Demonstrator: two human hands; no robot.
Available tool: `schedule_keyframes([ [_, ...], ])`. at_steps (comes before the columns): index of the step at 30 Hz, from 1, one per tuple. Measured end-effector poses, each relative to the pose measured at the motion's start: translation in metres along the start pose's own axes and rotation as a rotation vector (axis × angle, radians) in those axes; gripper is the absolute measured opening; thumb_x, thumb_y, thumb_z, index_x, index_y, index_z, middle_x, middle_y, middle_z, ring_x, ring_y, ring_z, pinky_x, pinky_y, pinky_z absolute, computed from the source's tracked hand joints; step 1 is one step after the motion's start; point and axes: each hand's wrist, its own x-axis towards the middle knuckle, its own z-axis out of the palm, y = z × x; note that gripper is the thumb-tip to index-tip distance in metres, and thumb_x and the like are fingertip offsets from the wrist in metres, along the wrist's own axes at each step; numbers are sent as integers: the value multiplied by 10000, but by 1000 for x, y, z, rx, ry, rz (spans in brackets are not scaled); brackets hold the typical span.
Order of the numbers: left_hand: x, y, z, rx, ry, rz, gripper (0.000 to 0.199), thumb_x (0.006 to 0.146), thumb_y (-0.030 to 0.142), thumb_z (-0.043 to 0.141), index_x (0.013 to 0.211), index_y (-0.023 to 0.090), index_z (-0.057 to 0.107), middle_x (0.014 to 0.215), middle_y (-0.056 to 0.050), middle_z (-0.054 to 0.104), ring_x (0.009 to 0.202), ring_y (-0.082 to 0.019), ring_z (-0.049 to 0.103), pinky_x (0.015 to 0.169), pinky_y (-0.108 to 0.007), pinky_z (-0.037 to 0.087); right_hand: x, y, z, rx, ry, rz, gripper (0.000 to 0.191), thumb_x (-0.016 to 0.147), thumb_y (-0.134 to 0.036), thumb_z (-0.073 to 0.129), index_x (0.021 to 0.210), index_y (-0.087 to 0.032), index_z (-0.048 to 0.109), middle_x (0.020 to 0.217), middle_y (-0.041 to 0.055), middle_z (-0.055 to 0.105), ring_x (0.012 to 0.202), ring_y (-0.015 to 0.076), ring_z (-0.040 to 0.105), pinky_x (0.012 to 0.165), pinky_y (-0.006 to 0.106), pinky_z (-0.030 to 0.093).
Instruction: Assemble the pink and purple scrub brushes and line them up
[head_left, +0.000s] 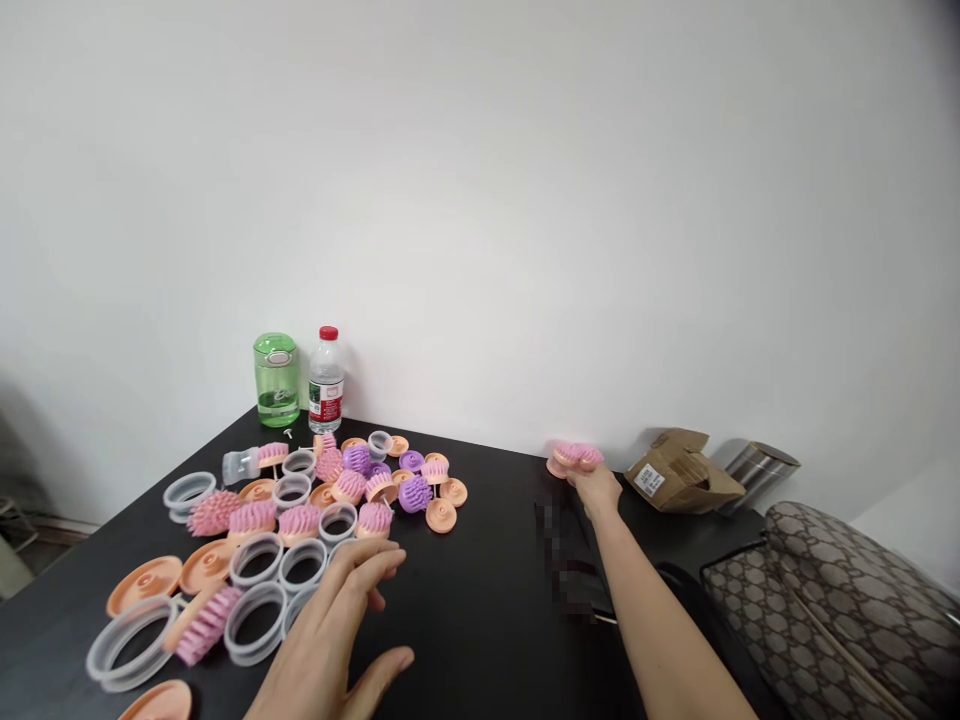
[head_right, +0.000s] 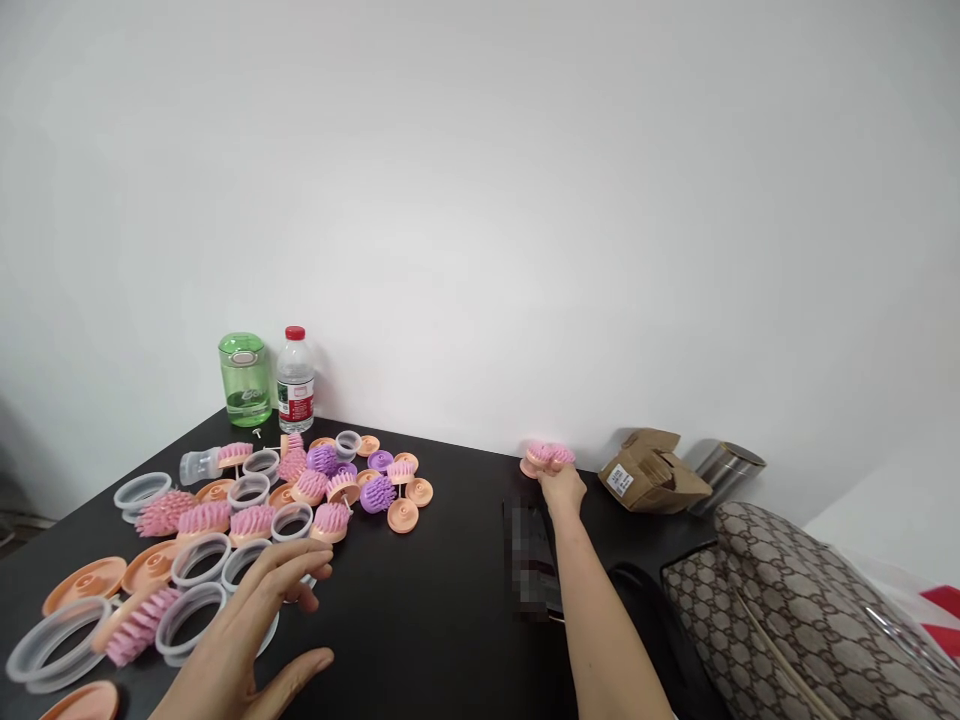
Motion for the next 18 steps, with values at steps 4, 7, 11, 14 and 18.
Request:
schedule_keyframes([
  [4,0,-3,-5,-2,-51,11,400,919,356,563,1312,334,496,1279,-94,569,799,-190,645,779,-344,590,-11,-3,-15,17,-65,34,309,964,-328,622,1230,-173,597,1232,82,629,1027,223,655,870,430,563],
  [7,2,-4,-10,-16,-127,37,498,883,238,606,1342,345,445,1282,-87,547,818,-180,647,778,-339,602,-28,-11,-28,76,-112,-28,299,964,-326,624,1216,-166,603,1211,79,638,1014,219,660,862,425,566],
  [11,7,-3,-15,-41,-117,44,543,867,162,614,1340,339,414,1249,-83,521,842,-177,630,775,-357,600,-71,-37,-37,173,-212,-190,212,928,-283,655,1096,-153,646,1107,67,690,974,213,688,863,404,569],
  [14,13,-5,-18,-73,-50,27,511,874,155,602,1321,326,421,1252,-82,506,891,-191,617,765,-365,591,-119,-66,-38,233,-318,-365,151,837,-252,662,978,-201,673,1032,59,720,949,234,715,836,358,584],
  [18,21,-13,-24,-114,84,16,468,887,175,592,1308,302,432,1218,-78,501,933,-197,604,776,-377,579,-184,-109,-33,270,-456,-630,185,791,-219,628,965,-243,684,1136,45,694,1013,228,680,840,341,577],
])
